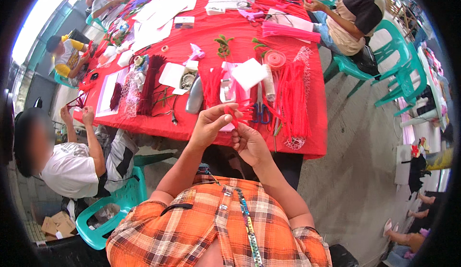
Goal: The person is crafting red ribbon flowers by hand. They fold and pinch strips of red fabric, securing them with thread to form decorative shapes, and then place the completed items on the table.
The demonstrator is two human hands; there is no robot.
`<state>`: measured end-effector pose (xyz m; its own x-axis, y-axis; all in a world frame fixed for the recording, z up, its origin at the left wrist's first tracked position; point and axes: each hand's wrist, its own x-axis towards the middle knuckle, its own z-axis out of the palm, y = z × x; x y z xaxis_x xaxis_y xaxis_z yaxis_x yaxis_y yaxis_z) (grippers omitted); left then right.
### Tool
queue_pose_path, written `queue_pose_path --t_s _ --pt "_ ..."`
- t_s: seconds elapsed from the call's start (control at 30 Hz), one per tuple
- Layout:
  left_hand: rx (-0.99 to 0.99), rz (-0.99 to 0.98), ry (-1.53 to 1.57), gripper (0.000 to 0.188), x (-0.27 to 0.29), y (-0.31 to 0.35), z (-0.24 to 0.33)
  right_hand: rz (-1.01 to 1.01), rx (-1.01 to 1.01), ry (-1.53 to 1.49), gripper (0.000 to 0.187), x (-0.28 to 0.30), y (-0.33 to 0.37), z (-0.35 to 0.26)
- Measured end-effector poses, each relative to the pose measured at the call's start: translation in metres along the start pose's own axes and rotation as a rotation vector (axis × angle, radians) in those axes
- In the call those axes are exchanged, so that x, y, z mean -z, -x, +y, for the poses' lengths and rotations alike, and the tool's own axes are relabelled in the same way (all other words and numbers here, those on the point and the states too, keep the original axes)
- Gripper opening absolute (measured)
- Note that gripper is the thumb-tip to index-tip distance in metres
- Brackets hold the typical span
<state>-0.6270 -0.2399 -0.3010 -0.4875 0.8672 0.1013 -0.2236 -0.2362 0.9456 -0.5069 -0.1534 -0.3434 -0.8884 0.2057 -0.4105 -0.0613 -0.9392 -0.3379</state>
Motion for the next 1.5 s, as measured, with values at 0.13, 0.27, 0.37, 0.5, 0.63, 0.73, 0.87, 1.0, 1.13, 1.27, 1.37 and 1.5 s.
queue_pose_path --t_s 0.13,0.27,0.37,0.5,0.63,0.73,0.87,1.0,1.13,1.27,1.37,1.5 --pt "-0.057 0.092 0.033 0.025 0.005 0.005 -0.006 0.016 -0.043 -0.022 0.014 0.001 -0.005 0.007" --pt "-0.05 0.202 -0.068 0.025 0.001 0.004 -0.008 0.058 -0.021 -0.04 0.016 0.004 -0.005 0.006" --pt "-0.046 0.188 -0.027 0.023 -0.003 0.003 -0.02 0.121 0.022 -0.034 0.015 0.007 -0.003 0.011" --pt "0.022 0.256 0.112 0.022 0.01 0.011 -0.03 0.112 0.065 0.005 0.014 0.003 -0.006 0.023" --pt "0.043 0.236 0.126 0.023 0.008 0.009 -0.04 0.16 0.115 0.028 0.013 0.007 -0.002 0.024" --pt "0.1 0.201 0.074 0.023 0.014 0.013 -0.046 0.195 0.107 0.058 0.013 0.019 -0.004 0.028" --pt "0.152 0.271 -0.03 0.027 0.02 0.008 -0.055 0.259 0.191 0.138 0.012 0.034 -0.009 0.025" --pt "-0.015 0.506 -0.376 0.027 0.055 -0.006 -0.054 0.379 0.413 0.196 0.01 0.052 -0.016 -0.01" --pt "-0.097 0.409 -0.904 0.02 0.066 -0.007 -0.056 0.389 0.45 0.157 0.01 0.071 -0.016 -0.026" --pt "-0.217 0.35 -1.113 0.017 0.063 -0.01 -0.067 0.414 0.401 0.011 0.011 0.084 -0.018 -0.022" --pt "-0.225 0.336 -1.284 0.016 0.06 -0.016 -0.069 0.428 0.374 -0.042 0.011 0.092 -0.016 -0.02" --pt "-0.183 0.275 -1.563 0.02 0.057 -0.026 -0.076 0.416 0.383 -0.029 0.012 0.092 -0.014 -0.02"
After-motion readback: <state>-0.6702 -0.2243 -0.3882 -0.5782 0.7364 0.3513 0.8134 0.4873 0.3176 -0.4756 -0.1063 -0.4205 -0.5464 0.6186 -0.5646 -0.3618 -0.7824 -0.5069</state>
